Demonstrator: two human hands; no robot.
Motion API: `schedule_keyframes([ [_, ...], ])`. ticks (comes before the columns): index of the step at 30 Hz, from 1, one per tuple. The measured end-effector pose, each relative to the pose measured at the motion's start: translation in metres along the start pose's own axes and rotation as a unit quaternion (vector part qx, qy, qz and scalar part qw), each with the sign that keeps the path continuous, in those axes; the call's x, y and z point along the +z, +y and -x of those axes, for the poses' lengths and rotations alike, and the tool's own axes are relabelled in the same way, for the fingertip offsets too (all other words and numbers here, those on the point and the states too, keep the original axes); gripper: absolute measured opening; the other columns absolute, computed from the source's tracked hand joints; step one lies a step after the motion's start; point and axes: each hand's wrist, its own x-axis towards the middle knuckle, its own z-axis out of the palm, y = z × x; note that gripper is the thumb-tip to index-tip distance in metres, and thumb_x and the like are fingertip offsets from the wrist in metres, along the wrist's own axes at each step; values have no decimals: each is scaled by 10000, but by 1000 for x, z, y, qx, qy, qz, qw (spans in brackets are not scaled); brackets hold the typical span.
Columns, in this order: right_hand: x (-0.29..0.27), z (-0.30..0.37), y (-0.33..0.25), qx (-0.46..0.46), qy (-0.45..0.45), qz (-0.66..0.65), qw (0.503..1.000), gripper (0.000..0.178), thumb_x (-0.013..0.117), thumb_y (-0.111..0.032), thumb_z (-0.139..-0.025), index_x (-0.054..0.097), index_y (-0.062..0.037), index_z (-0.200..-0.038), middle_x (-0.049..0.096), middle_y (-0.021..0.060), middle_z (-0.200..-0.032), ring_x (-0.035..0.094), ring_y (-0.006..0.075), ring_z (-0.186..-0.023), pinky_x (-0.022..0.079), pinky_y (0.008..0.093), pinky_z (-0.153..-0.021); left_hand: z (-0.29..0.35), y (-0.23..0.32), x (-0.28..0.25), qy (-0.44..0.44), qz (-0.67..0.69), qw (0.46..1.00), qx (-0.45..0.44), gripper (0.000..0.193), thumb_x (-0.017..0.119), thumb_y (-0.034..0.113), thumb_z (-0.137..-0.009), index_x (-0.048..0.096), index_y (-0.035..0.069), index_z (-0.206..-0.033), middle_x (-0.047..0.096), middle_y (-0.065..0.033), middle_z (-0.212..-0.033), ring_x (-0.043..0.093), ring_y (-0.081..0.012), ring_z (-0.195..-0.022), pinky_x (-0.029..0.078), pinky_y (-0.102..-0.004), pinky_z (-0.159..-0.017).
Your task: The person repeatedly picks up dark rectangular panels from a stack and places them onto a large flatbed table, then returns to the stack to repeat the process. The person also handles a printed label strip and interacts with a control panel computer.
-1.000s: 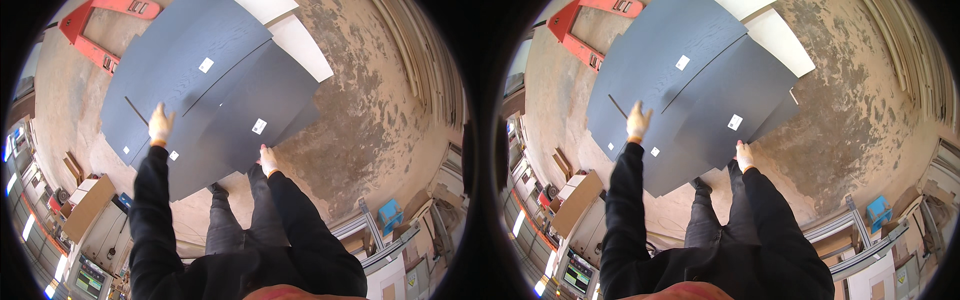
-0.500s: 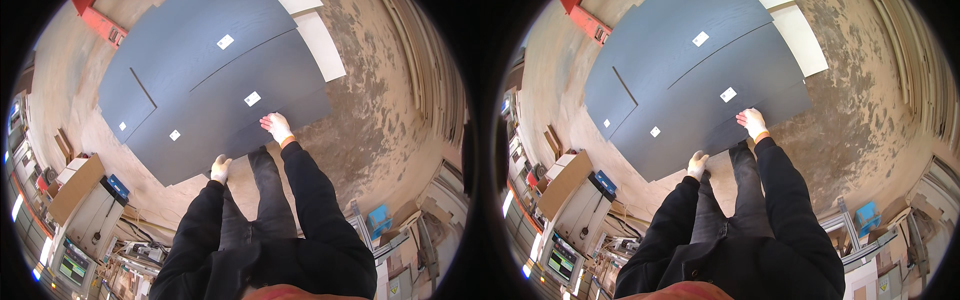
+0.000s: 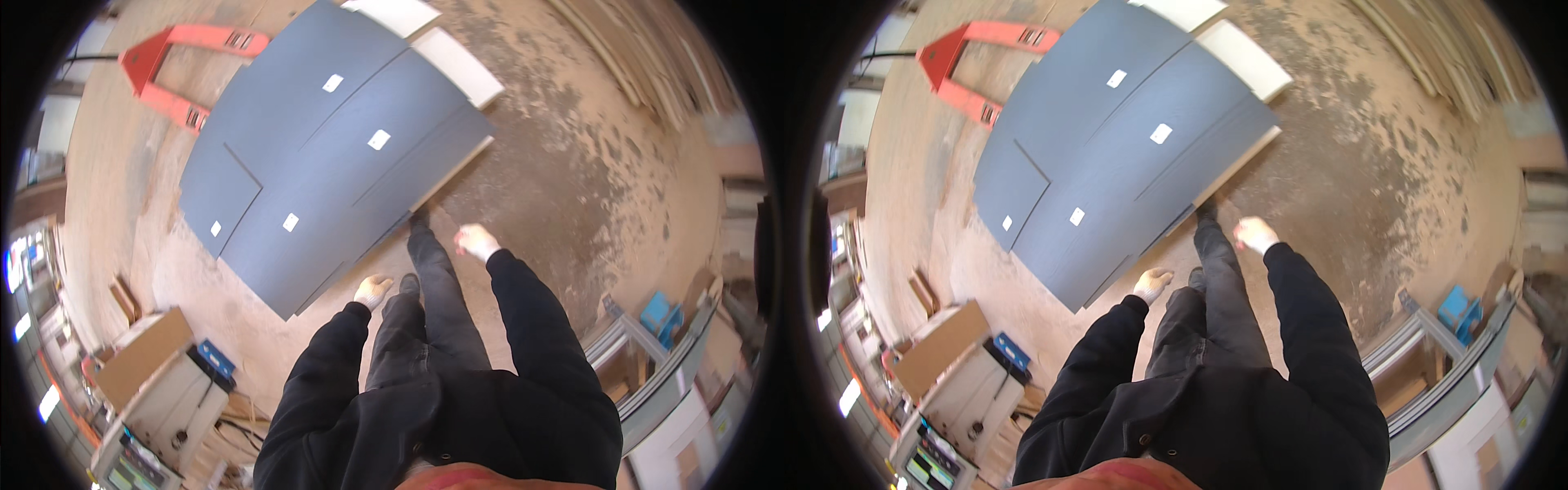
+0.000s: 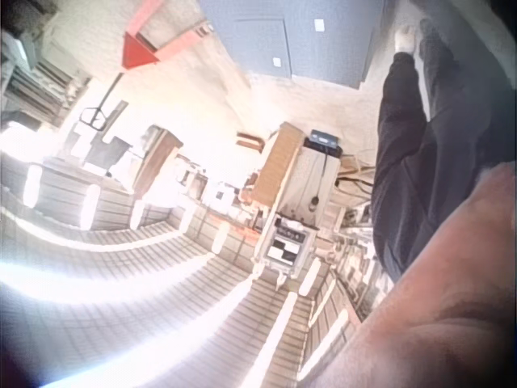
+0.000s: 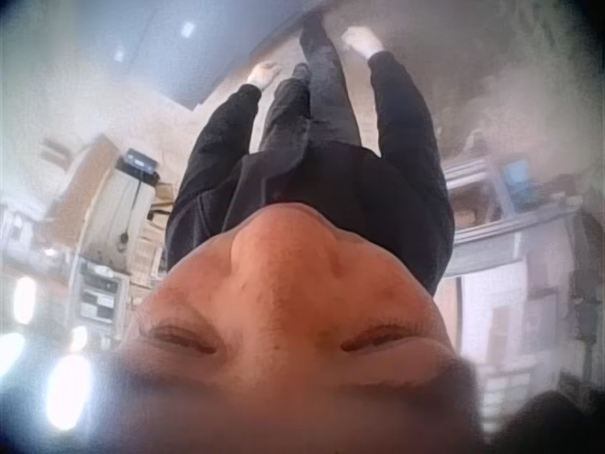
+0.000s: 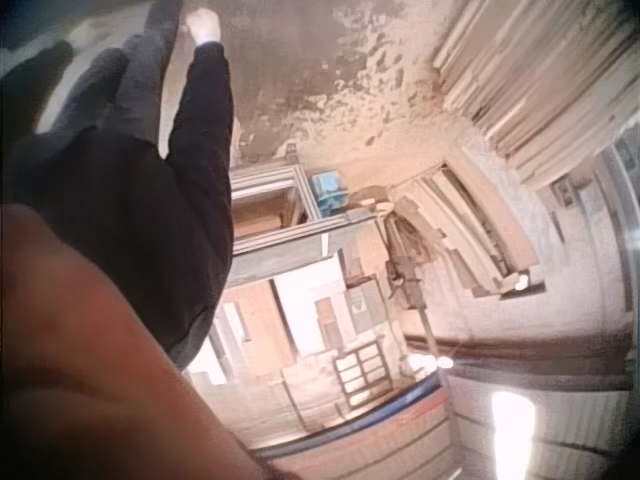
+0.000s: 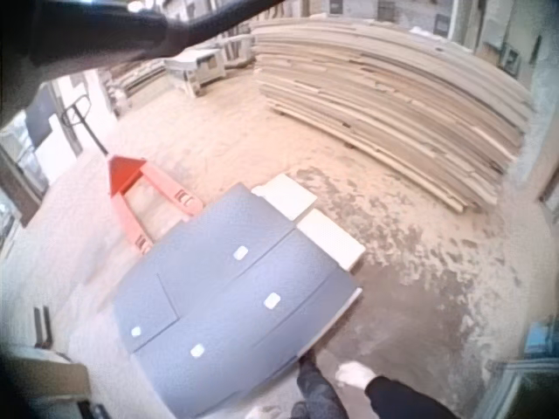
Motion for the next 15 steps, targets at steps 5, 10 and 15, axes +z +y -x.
schedule_keyframes([
  [5,74,216,174,148,-118,288,939,226,648,-175,-883,777,-57,-1026,761,181,-923,732,347,-792,558,492,-737,75,-64,36,58,-218,974,12,440,578,344,-886,745,31,-1147,708,-247,-1167,654,-388,-1166,493,-447,-1034],
  [10,212,402,307,339,-97,-10,936,357,625,-246,-903,724,-48,-1184,760,179,-1029,730,348,-954,555,491,-829,144,-89,51,-71,-571,815,70,331,560,328,-910,785,91,-958,747,-179,-1057,712,-390,-1010,562,-513,-894],
  [15,318,492,357,258,116,13,959,333,646,-183,-838,767,-47,-1117,724,245,-1145,711,371,-1054,552,445,-908,178,-37,98,-240,-752,568,231,238,624,255,-891,793,138,-1011,743,-187,-1049,728,-352,-987,583,-454,-876],
])
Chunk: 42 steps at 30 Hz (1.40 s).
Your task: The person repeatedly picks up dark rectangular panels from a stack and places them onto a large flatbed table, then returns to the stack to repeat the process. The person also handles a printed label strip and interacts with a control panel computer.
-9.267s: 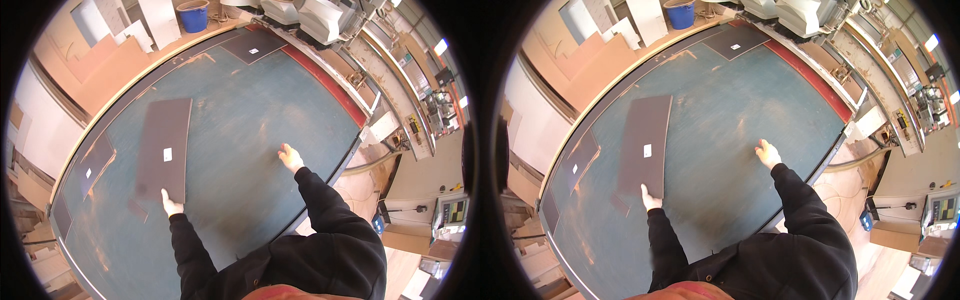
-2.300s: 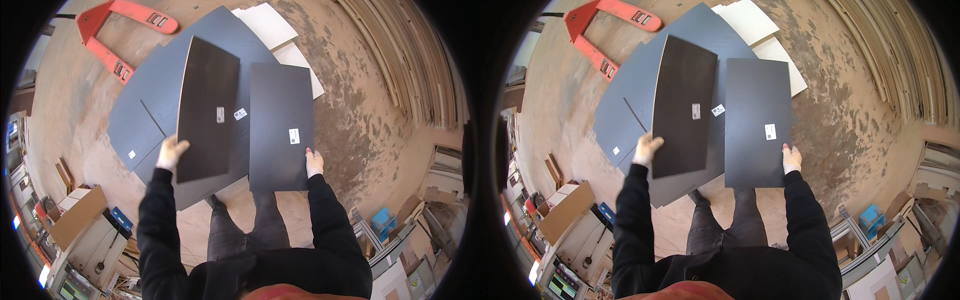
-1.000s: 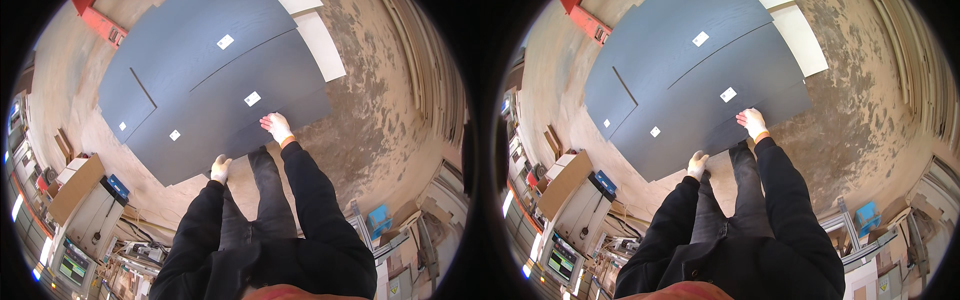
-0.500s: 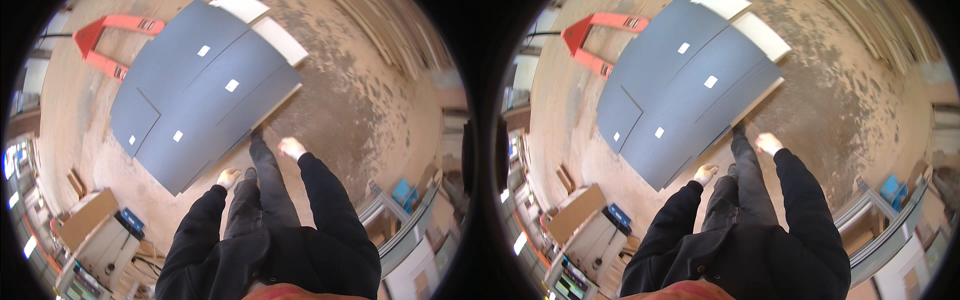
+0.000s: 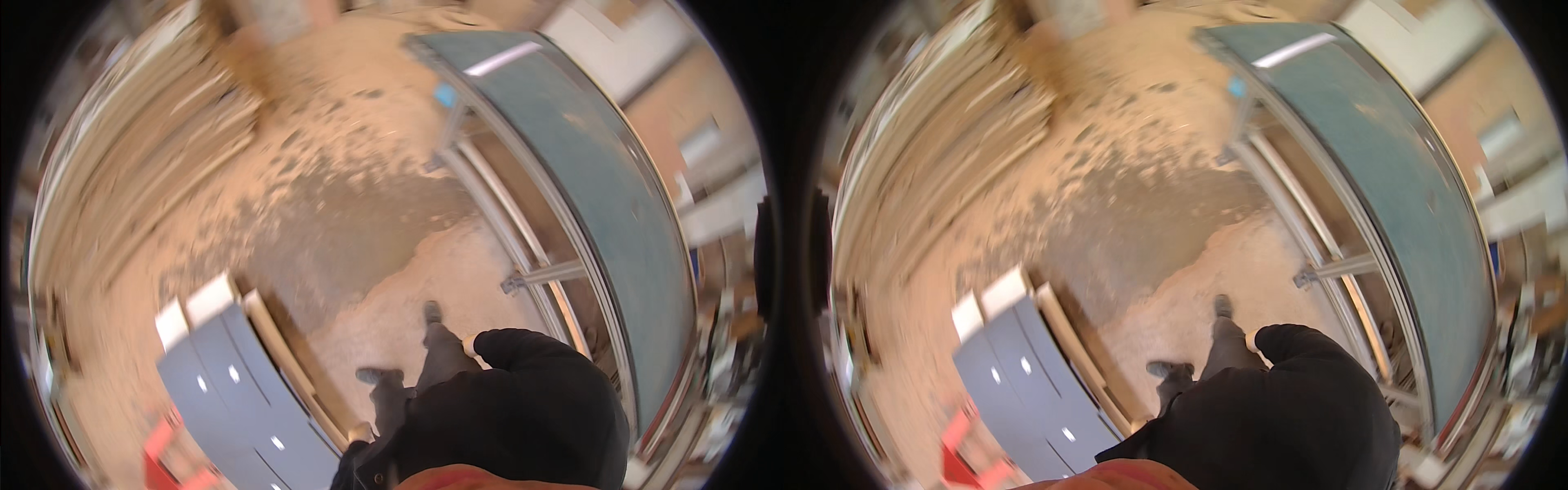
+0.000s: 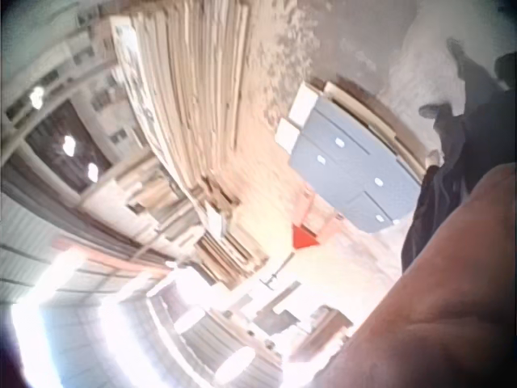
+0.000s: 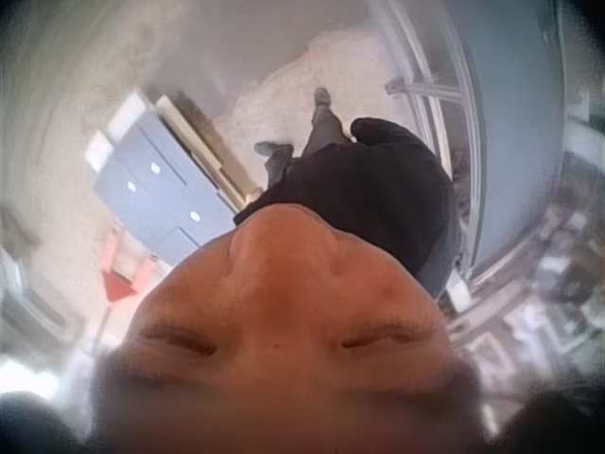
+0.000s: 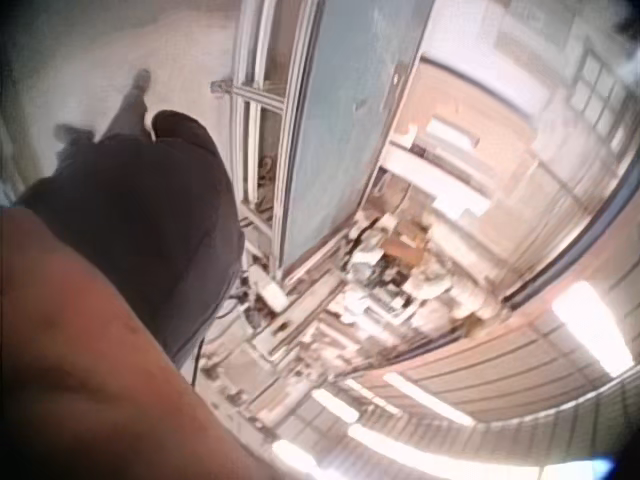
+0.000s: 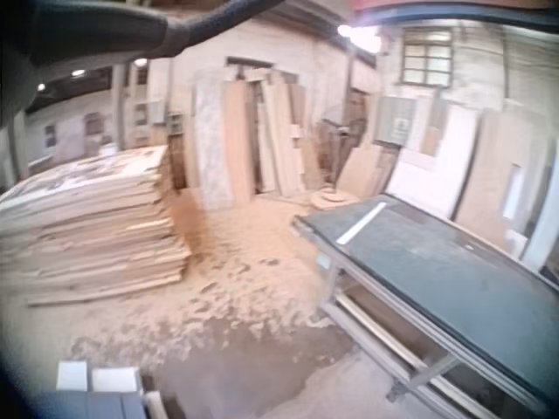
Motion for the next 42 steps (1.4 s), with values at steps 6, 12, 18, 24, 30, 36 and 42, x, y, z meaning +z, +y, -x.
schedule_keyframes([
  [6,29,76,127,108,85,-158,978,398,572,-238,-861,762,-40,-1149,714,238,-1183,678,445,-1107,529,458,-964,-81,125,-129,-3,81,997,-1,333,651,248,-888,729,16,-1113,745,-188,-956,726,-298,-874,586,-420,-738],
  [12,2,156,278,98,90,-478,868,387,582,-232,-920,681,-56,-1251,754,94,-956,721,208,-901,568,386,-717,-208,306,-278,74,202,977,7,360,635,224,-903,689,-40,-1141,737,-172,-881,710,-264,-742,567,-389,-640],
  [18,-86,247,332,1,279,-546,790,371,530,-223,-966,676,-34,-1250,766,97,-993,728,195,-914,577,374,-780,-334,526,-426,66,329,927,167,344,603,172,-909,672,-51,-1162,726,-144,-827,683,-207,-667,531,-360,-585],
  [24,-160,293,368,48,436,-665,604,349,486,-174,-999,659,-1,-1249,766,100,-963,729,209,-943,558,352,-840,-422,728,-509,159,282,862,391,253,611,134,-947,710,-15,-1126,746,-109,-965,706,-188,-830,554,-330,-766],
  [30,-184,313,466,222,587,-640,443,361,570,-172,-959,618,-32,-1288,728,154,-1156,688,327,-1086,536,405,-930,-462,917,-564,104,216,851,467,260,611,193,-980,705,38,-1167,735,-140,-1128,697,-293,-1056,533,-373,-948],
  [36,-194,334,537,421,586,-519,458,517,660,-246,-916,544,-39,-1375,624,188,-1338,569,398,-1250,480,480,-1029,-507,1095,-596,178,12,835,521,448,613,287,-970,579,87,-1369,646,-179,-1316,601,-373,-1230,475,-464,-1052],
  [42,-160,374,710,500,573,-441,476,562,686,-265,-901,517,-34,-1385,596,180,-1357,537,421,-1263,459,500,-1042,-559,1252,-580,287,-43,785,547,543,630,320,-956,519,39,-1407,581,-199,-1397,505,-387,-1330,395,-472,-1129],
])
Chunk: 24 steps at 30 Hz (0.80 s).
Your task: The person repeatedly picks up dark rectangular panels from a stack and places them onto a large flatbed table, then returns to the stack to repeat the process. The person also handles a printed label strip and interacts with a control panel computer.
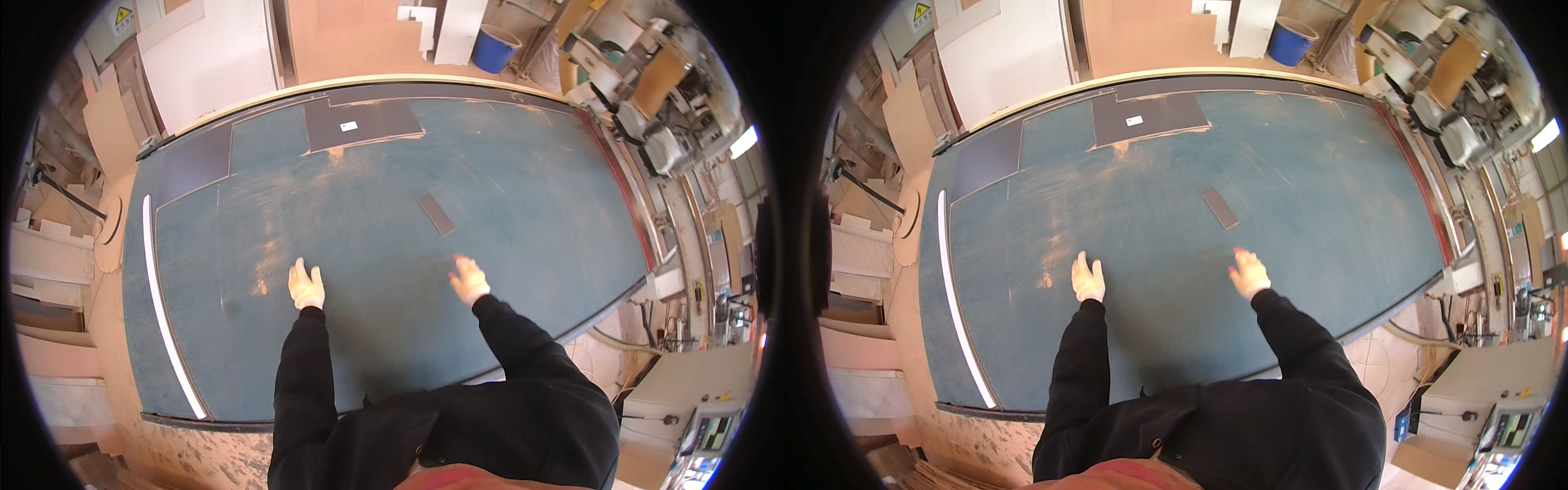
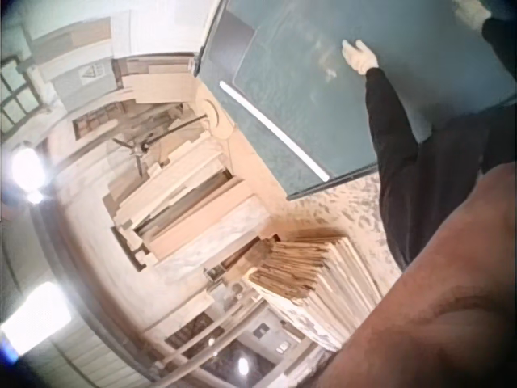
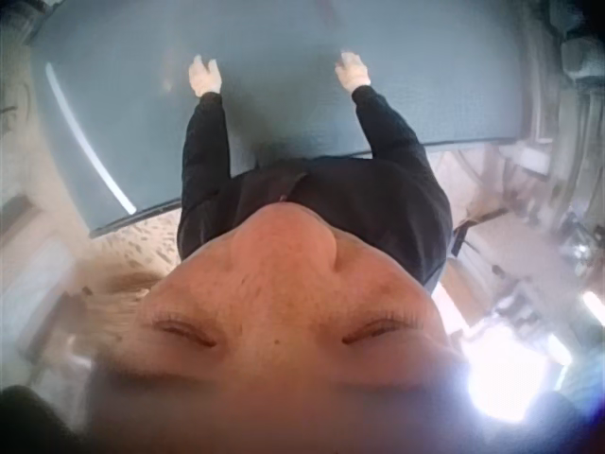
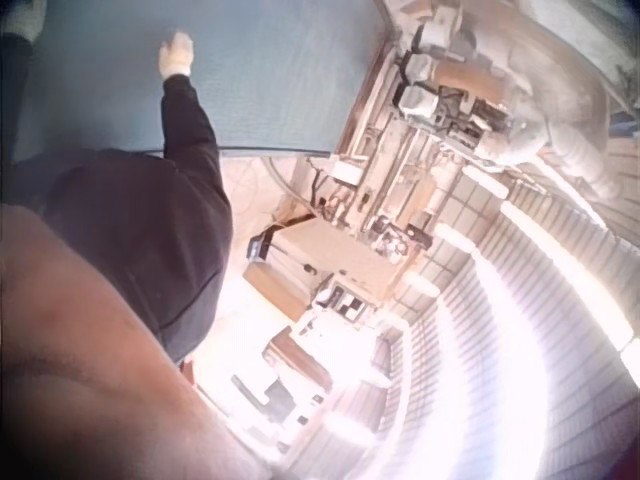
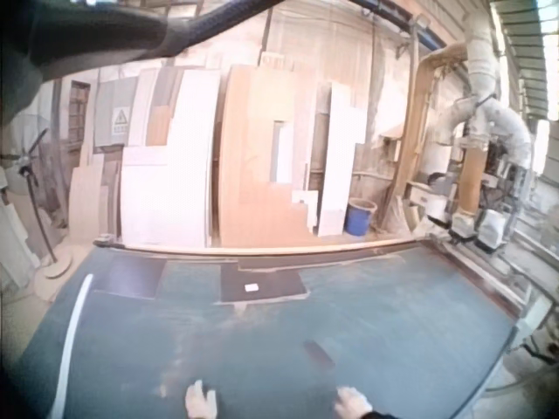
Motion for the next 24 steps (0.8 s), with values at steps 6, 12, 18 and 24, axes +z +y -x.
schedule_keyframes([
  [6,21,-273,41,-124,111,86,982,538,673,-287,-908,553,-5,-1351,564,202,-1402,529,389,-1289,429,500,-1065,-164,39,73,19,-14,999,42,581,641,340,-953,508,45,-1436,559,-177,-1440,449,-373,-1398,344,-484,-1179],
  [12,47,-481,31,-74,251,-48,964,589,670,-352,-923,540,-4,-1380,535,244,-1439,485,408,-1357,403,489,-1111,-336,91,144,87,-75,990,82,618,641,381,-952,482,37,-1440,575,-213,-1393,475,-388,-1358,345,-485,-1162],
  [18,49,-525,38,-62,189,-38,979,582,656,-371,-931,545,-27,-1387,577,238,-1401,514,418,-1321,411,501,-1099,-385,101,169,20,-3,1000,-3,602,625,434,-960,533,26,-1394,611,-235,-1327,533,-412,-1282,405,-480,-1106],
  [24,54,-375,35,-58,142,-124,980,496,649,-311,-939,596,-25,-1342,597,227,-1389,516,404,-1346,366,464,-1177,-258,54,111,-40,108,991,-69,552,637,322,-984,523,41,-1446,583,-198,-1438,534,-340,-1356,412,-417,-1136],
])
